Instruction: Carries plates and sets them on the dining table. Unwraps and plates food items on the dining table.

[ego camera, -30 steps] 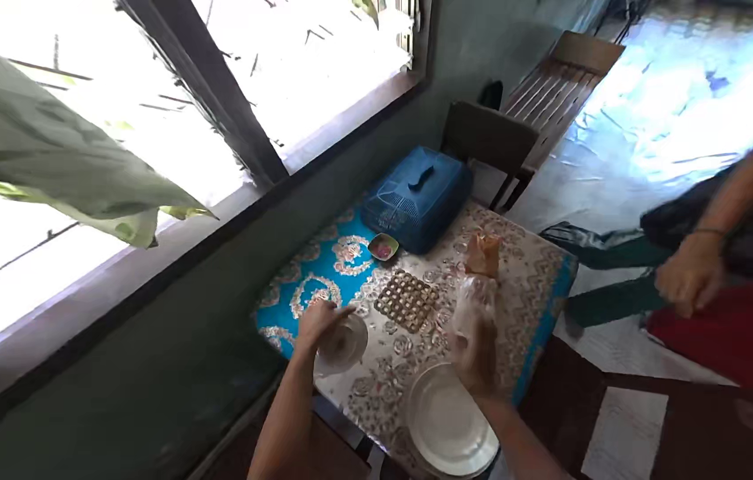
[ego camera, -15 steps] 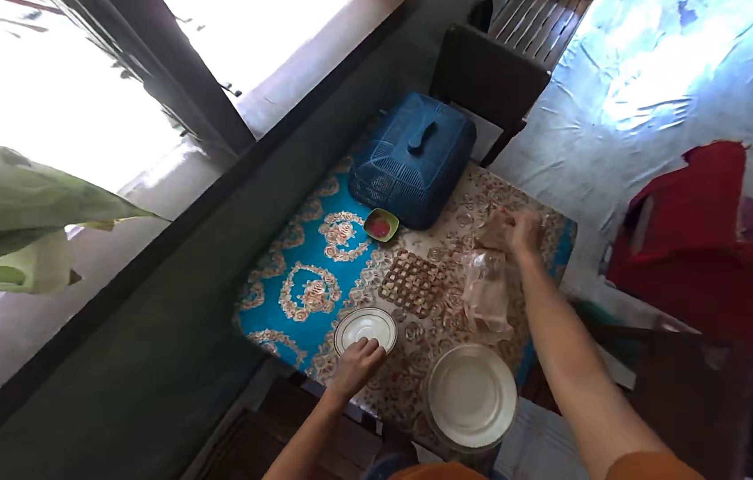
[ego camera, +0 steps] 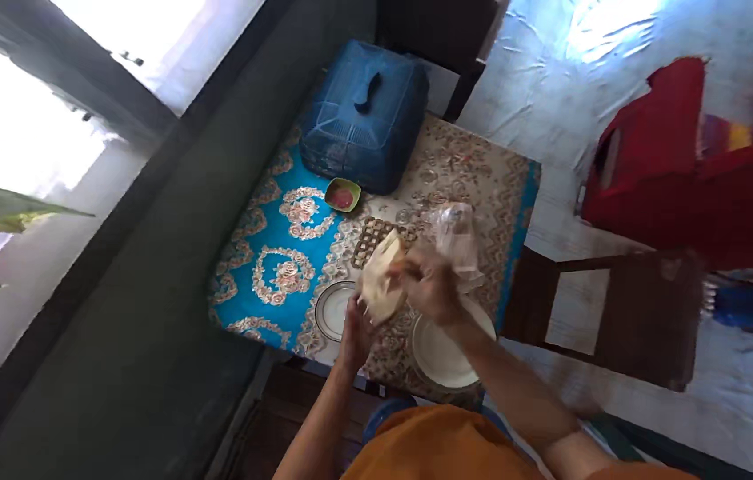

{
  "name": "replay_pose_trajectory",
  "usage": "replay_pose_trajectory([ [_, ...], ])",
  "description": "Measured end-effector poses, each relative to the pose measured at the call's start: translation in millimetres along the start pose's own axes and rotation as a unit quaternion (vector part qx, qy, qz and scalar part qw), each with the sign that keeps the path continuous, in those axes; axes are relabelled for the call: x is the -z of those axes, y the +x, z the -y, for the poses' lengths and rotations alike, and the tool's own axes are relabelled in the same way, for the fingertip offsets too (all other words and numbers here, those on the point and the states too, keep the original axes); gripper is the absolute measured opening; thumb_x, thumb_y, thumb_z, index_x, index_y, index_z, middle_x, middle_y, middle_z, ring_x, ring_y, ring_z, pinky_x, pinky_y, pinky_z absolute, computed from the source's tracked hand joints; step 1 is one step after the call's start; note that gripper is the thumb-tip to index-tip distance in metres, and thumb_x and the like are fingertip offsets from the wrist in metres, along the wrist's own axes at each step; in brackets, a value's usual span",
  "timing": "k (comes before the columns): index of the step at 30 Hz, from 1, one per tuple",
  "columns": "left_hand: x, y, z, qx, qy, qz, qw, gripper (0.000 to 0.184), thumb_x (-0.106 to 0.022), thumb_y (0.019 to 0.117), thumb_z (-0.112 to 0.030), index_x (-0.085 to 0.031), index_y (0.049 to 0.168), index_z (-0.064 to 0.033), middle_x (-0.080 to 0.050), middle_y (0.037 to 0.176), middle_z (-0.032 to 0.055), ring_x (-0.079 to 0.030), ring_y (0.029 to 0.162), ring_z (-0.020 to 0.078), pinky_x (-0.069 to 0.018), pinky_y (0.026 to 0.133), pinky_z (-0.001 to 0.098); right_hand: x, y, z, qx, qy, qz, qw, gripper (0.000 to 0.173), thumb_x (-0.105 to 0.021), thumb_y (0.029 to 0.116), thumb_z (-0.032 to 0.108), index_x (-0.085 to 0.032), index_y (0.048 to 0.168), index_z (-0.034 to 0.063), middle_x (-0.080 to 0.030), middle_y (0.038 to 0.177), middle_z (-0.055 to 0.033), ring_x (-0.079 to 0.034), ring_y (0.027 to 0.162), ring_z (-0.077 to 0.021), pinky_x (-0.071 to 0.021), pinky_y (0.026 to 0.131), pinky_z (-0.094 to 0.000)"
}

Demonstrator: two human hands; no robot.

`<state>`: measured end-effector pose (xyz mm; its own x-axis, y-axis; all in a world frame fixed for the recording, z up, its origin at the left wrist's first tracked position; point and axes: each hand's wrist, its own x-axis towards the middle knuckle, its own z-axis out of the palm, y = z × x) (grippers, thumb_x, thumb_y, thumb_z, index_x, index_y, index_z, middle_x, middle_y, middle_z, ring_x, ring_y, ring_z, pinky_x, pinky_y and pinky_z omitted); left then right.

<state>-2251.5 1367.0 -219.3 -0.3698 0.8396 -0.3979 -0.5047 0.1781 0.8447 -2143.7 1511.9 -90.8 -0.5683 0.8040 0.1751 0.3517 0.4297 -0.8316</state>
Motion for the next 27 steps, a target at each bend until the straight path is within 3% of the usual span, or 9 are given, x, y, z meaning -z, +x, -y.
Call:
replay_pose_trajectory([
  [3, -19.4, -8.4, -3.6, 0.081, -0.194, -0.026, 0.977, 0.056, -0.031, 0.1071, -0.052, -0.046, 0.137, -0.0065, -0.074, 0.106, 0.0056, -0.073, 0.093, 0.0147, -0.0633, 0.078, 0.0356, -8.8, -29.5, -9.0, -0.105, 0.079, 0.107, 0.986, 0.025, -0.072, 0.0939, 0.018, -0.072, 0.093, -0.007, -0.068, 0.092, -0.0165, -0.066, 0.085, -0.0231, -0.0553, 0.081, -0.0403],
  [6, -18.9, 8.1, 4.4, 0.103, -0.169, -0.058, 0.979, 0.051, -0.021, 0.1123, -0.041, -0.047, 0.14, -0.007, -0.073, 0.108, 0.0072, -0.073, 0.094, 0.0154, -0.0628, 0.08, 0.0357, 19.8, -27.0, -44.3, -0.172, 0.018, 0.074, 0.982, 0.04, -0.075, 0.0928, 0.021, -0.066, 0.122, -0.0057, -0.067, 0.121, -0.0234, -0.064, 0.115, -0.0335, -0.0519, 0.101, -0.0485],
  [9, -24.8, 44.4, 4.1, 0.113, -0.104, -0.167, 0.974, 0.046, -0.037, 0.1115, -0.036, -0.048, 0.142, -0.0037, -0.068, 0.116, 0.0148, -0.07, 0.098, 0.02, -0.0601, 0.084, 0.0403, 43.9, -19.9, -124.6, -0.25, -0.203, 0.13, 0.938, 0.08, -0.085, 0.0841, 0.027, -0.047, 0.15, 0.0008, -0.038, 0.156, -0.0295, -0.032, 0.146, -0.0501, -0.0324, 0.115, -0.0657],
  [10, -26.3, 59.6, 5.2, 0.106, -0.075, -0.191, 0.973, 0.046, -0.044, 0.1102, -0.034, -0.047, 0.142, -0.0019, -0.067, 0.118, 0.0178, -0.069, 0.099, 0.0228, -0.0591, 0.085, 0.0424, 47.7, -19.1, -146.5, -0.267, -0.245, 0.159, 0.918, 0.071, -0.083, 0.0856, 0.02, -0.051, 0.146, -0.0004, -0.036, 0.156, -0.0315, -0.028, 0.147, -0.0527, -0.0298, 0.115, -0.0684],
  [13, -30.1, 102.4, 8.9, 0.057, 0.009, -0.203, 0.977, 0.046, -0.058, 0.1051, -0.027, -0.047, 0.14, -0.0004, -0.066, 0.112, 0.0191, -0.068, 0.091, 0.0236, -0.0586, 0.08, 0.0414, 64.3, -17.3, -164.4, -0.227, -0.266, 0.076, 0.934, 0.019, -0.064, 0.0975, 0.004, -0.07, 0.114, -0.0038, -0.065, 0.119, -0.0292, -0.062, 0.115, -0.0488, -0.0498, 0.096, -0.0651],
  [16, -30.5, 130.0, 10.1, 0.038, 0.05, -0.198, 0.978, 0.05, -0.063, 0.1028, -0.028, -0.049, 0.14, 0.0009, -0.066, 0.116, 0.0206, -0.067, 0.097, 0.0262, -0.0564, 0.085, 0.0447, 88.0, 6.9, -144.9, -0.24, -0.235, -0.02, 0.942, 0.021, -0.057, 0.1023, 0.008, -0.069, 0.115, -0.0041, -0.068, 0.113, -0.0257, -0.068, 0.104, -0.0431, -0.0534, 0.091, -0.0603],
  [18, -29.4, 140.7, 12.0, 0.031, 0.051, -0.223, 0.973, 0.05, -0.063, 0.1029, -0.03, -0.048, 0.14, 0.0015, -0.065, 0.118, 0.0214, -0.066, 0.099, 0.0273, -0.0557, 0.087, 0.0457, 93.3, 13.0, -140.1, -0.263, -0.186, 0.025, 0.946, 0.021, -0.06, 0.1003, 0.01, -0.067, 0.112, -0.0063, -0.07, 0.104, -0.0261, -0.069, 0.097, -0.0416, -0.0539, 0.089, -0.0589],
  [22, -30.3, 149.1, 10.6, 0.021, -0.003, -0.305, 0.952, 0.053, -0.06, 0.1048, -0.027, -0.043, 0.145, 0.0043, -0.06, 0.126, 0.026, -0.063, 0.106, 0.0308, -0.0538, 0.091, 0.0473, 57.4, 0.6, -158.8, -0.306, -0.119, 0.339, 0.882, 0.031, -0.054, 0.1053, 0.013, -0.065, 0.126, -0.0071, -0.066, 0.125, -0.0271, -0.063, 0.118, -0.0378, -0.0458, 0.107, -0.0534],
  [27, -10.5, 151.8, -1.6, -0.007, -0.085, -0.349, 0.933, 0.052, -0.051, 0.1088, -0.031, -0.04, 0.147, 0.0021, -0.059, 0.129, 0.0242, -0.064, 0.108, 0.0298, -0.055, 0.092, 0.0466, 27.0, -3.3, -156.2, -0.329, -0.205, 0.235, 0.891, 0.035, -0.055, 0.1021, 0.008, -0.06, 0.134, -0.0054, -0.054, 0.143, -0.0278, -0.05, 0.137, -0.0407, -0.0404, 0.115, -0.0532],
])
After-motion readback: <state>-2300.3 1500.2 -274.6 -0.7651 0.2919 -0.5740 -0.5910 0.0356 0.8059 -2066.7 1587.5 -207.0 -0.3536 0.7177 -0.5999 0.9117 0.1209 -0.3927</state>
